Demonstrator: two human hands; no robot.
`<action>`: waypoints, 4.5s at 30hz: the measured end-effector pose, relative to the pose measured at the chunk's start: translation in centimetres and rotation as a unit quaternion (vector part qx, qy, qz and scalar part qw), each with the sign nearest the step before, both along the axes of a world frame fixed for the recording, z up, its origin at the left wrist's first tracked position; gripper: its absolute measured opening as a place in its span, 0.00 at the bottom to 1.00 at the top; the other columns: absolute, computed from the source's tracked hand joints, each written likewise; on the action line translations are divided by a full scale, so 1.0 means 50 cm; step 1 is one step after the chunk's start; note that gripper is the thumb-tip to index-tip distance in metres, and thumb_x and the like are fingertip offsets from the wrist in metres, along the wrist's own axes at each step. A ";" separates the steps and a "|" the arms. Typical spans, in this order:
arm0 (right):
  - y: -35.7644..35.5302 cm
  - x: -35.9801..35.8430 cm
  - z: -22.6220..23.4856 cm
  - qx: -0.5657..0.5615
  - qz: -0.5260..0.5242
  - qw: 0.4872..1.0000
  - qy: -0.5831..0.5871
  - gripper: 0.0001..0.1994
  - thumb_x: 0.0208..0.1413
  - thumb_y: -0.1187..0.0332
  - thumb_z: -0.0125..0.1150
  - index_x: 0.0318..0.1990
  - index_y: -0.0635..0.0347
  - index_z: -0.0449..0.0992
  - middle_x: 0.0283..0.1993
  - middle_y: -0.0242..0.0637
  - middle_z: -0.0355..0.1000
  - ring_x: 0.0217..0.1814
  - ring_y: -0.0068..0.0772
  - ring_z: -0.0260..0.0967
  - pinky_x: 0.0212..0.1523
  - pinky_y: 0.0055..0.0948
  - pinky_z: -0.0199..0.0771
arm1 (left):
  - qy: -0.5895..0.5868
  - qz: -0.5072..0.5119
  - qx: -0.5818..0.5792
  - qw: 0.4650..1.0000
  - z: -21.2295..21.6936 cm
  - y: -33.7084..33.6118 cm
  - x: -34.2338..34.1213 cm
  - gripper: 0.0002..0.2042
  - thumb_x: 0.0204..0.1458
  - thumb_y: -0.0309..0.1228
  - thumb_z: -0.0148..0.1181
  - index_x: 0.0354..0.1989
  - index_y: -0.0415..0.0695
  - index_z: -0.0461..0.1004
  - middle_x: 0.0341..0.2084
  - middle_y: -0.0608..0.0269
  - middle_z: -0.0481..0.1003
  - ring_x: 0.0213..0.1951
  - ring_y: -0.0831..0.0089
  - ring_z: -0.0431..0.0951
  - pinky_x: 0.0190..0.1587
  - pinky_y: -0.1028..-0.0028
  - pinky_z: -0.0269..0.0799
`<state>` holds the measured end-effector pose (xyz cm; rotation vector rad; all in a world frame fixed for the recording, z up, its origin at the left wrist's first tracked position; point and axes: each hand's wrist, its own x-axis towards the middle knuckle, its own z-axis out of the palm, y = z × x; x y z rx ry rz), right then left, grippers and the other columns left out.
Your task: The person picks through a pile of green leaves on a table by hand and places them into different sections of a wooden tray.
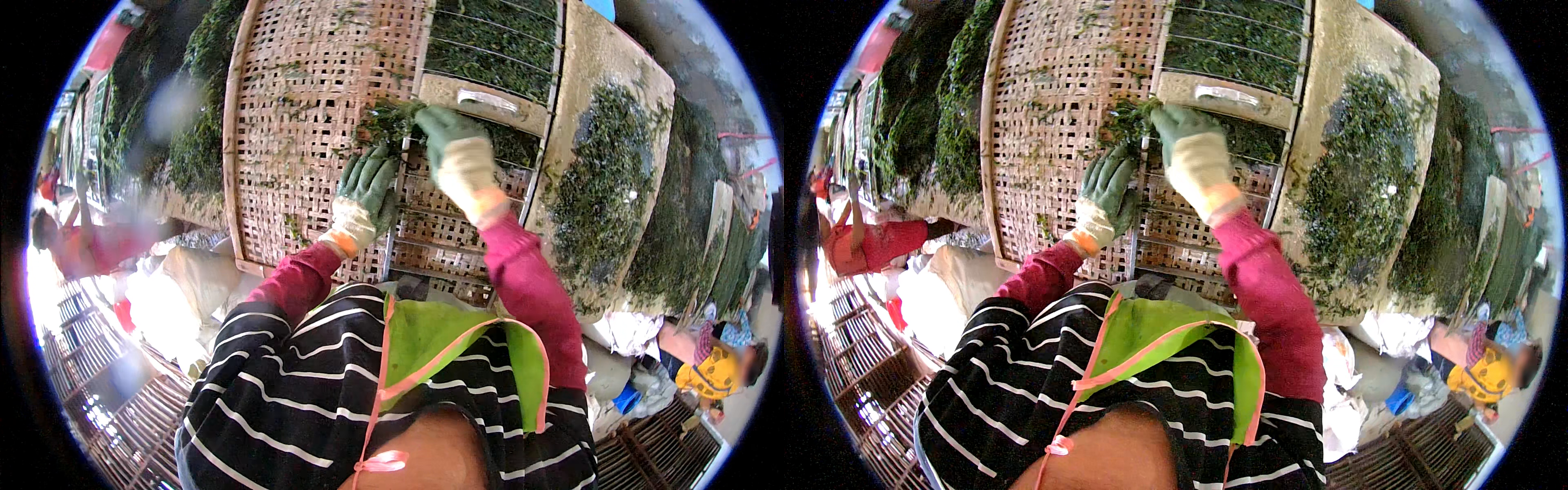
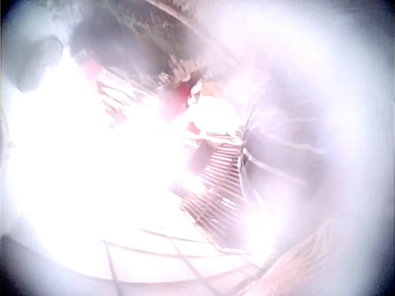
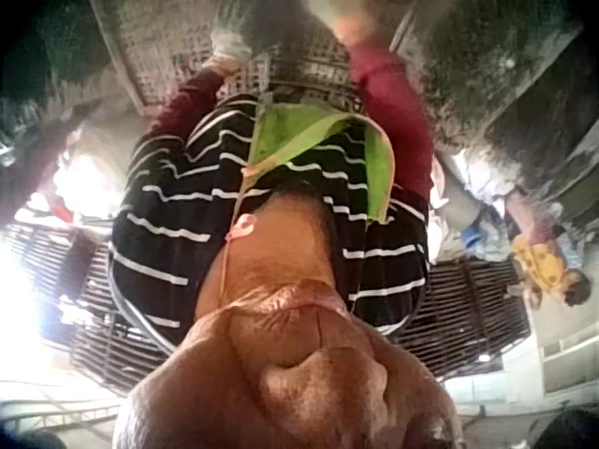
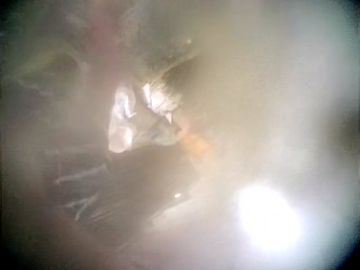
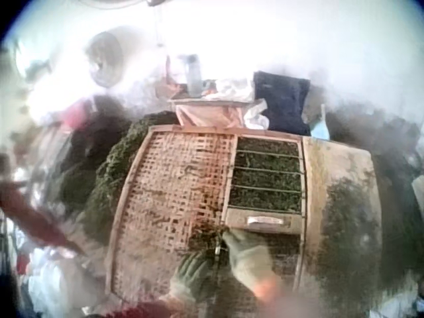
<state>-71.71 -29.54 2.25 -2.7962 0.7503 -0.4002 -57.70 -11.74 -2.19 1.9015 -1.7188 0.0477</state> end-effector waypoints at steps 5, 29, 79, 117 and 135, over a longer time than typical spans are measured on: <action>0.028 -0.008 -0.022 -0.026 -0.005 0.995 0.092 0.28 0.56 0.71 0.57 0.68 0.47 0.69 0.76 0.31 0.60 0.78 0.41 0.56 0.76 0.54 0.51 | -0.011 0.047 0.015 0.999 0.033 -0.035 0.020 0.33 0.51 0.31 0.62 0.68 0.42 0.62 0.69 0.46 0.62 0.71 0.46 0.59 0.73 0.49 0.54; 0.062 0.014 -0.163 -0.020 -0.065 0.978 0.197 0.14 0.61 0.59 0.52 0.37 0.57 0.81 0.23 0.41 0.78 0.18 0.48 0.75 0.18 0.54 0.66 | 0.241 -0.145 -0.197 0.939 0.214 -0.254 0.036 0.27 0.58 0.18 0.61 0.67 0.43 0.69 0.64 0.55 0.72 0.63 0.63 0.74 0.67 0.67 0.70; 0.033 -0.006 -0.088 0.079 -0.103 0.991 0.020 0.21 0.57 0.66 0.55 0.59 0.50 0.77 0.69 0.37 0.70 0.71 0.40 0.67 0.67 0.45 0.66 | 0.163 0.140 -0.002 0.977 -0.017 -0.258 0.034 0.34 0.54 0.41 0.63 0.70 0.47 0.63 0.70 0.46 0.62 0.67 0.43 0.65 0.69 0.51 0.59; -0.073 -0.206 -0.014 -0.071 -0.206 0.974 0.064 0.19 0.59 0.65 0.57 0.58 0.52 0.78 0.61 0.40 0.77 0.61 0.44 0.75 0.60 0.39 0.76 | 0.045 0.174 -0.022 0.984 -0.025 -0.237 0.000 0.38 0.58 0.55 0.57 0.71 0.41 0.62 0.71 0.45 0.61 0.72 0.48 0.58 0.75 0.54 0.47; -0.129 -0.088 0.020 0.665 -0.066 0.728 -0.151 0.19 0.67 0.65 0.58 0.62 0.62 0.75 0.53 0.35 0.79 0.46 0.26 0.76 0.44 0.25 0.73 | 0.027 0.093 0.064 0.993 -0.108 -0.003 -0.062 0.37 0.59 0.45 0.57 0.75 0.42 0.55 0.75 0.50 0.53 0.77 0.49 0.48 0.76 0.48 0.40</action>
